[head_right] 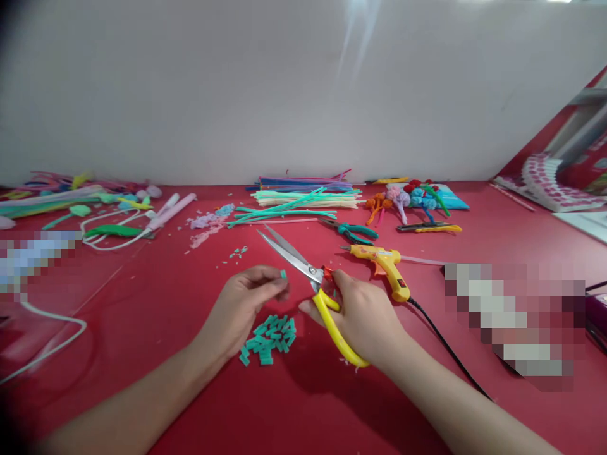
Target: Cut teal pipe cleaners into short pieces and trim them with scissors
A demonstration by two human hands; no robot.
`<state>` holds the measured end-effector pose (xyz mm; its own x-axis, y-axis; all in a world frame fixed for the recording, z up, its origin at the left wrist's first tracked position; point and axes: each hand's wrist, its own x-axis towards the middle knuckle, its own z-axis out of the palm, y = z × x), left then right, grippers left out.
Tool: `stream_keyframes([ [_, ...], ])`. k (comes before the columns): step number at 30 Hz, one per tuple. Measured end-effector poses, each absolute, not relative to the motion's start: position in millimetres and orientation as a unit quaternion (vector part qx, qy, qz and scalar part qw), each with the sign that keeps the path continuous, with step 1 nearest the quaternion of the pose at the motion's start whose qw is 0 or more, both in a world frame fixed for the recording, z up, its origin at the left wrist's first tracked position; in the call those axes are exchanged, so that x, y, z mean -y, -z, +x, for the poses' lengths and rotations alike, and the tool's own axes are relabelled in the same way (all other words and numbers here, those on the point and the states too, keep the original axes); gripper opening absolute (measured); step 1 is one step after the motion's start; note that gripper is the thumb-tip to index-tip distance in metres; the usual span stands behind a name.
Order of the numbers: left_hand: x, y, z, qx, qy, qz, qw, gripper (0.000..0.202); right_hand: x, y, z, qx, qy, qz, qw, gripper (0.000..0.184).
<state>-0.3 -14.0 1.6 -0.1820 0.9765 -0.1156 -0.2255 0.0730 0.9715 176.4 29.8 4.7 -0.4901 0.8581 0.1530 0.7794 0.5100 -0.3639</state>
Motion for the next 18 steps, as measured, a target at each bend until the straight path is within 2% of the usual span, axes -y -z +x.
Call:
stream_keyframes([
  [3, 11.4, -1.6, -8.2, -0.473, -0.640, 0.312, 0.519, 0.006, -28.1, 0.8, 179.6, 0.871, -0.072, -0.470, 0.118, 0.027],
  [8, 11.7, -2.8, -11.9, -0.436, -0.675, 0.298, 0.515, 0.006, -26.8, 12.8, 179.4, 0.886, -0.027, -0.453, 0.090, 0.029],
  [18, 12.2, -5.5, -11.0, -0.429, -0.674, 0.294, 0.525, 0.005, -25.8, 18.6, 179.8, 0.899, -0.006, -0.428, 0.098, 0.030],
])
